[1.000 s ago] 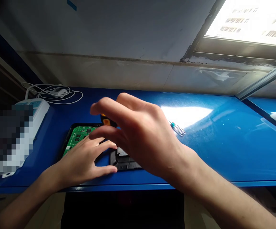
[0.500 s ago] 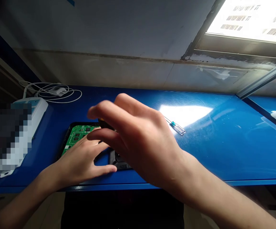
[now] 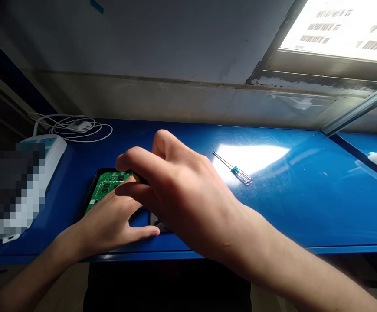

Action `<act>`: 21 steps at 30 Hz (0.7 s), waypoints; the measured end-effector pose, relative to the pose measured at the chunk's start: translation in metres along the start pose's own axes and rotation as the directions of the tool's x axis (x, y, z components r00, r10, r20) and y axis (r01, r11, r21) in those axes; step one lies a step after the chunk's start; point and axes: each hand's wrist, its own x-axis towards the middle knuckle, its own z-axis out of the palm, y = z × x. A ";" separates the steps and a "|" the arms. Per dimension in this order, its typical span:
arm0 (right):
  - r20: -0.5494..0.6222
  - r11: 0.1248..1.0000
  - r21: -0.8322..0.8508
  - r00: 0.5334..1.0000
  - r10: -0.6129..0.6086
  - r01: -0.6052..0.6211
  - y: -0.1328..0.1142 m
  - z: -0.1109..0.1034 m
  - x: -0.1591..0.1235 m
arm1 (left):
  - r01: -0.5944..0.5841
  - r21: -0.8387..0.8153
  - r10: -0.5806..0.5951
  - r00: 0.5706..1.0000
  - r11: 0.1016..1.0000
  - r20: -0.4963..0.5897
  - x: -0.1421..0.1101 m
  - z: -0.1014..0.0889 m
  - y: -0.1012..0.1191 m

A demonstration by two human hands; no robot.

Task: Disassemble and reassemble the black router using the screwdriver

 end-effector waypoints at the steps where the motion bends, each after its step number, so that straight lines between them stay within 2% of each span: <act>1: -0.017 1.000 -0.013 1.000 0.001 -0.002 0.000 0.002 0.000 | 0.000 -0.008 0.000 1.000 1.000 0.000 0.000 0.000 0.000; 3: -0.021 1.000 -0.027 1.000 0.004 -0.005 -0.001 0.005 -0.001 | -0.007 -0.017 0.007 1.000 1.000 0.002 0.000 0.000 0.000; 7: 0.085 0.999 0.036 0.996 0.025 -0.028 -0.005 -0.001 -0.005 | -0.032 -0.010 0.032 0.999 0.999 -0.014 0.000 0.000 0.000; 9: 0.101 0.998 0.059 0.995 0.015 -0.021 -0.006 -0.005 -0.007 | -0.041 -0.004 0.041 0.999 0.999 -0.023 0.001 0.000 0.000; 12: 0.054 0.998 0.061 0.998 0.014 -0.017 -0.004 -0.004 -0.006 | -0.027 0.011 0.027 0.999 1.000 -0.017 0.001 0.001 0.000; 16: -0.072 0.996 0.072 0.996 0.055 -0.049 0.000 0.005 -0.004 | -0.005 0.017 0.005 1.000 1.000 0.015 -0.001 0.001 0.000; 21: -0.168 0.998 -0.001 0.984 0.054 -0.055 -0.001 0.013 -0.005 | 0.003 0.023 -0.004 1.000 1.000 0.012 -0.001 0.002 -0.001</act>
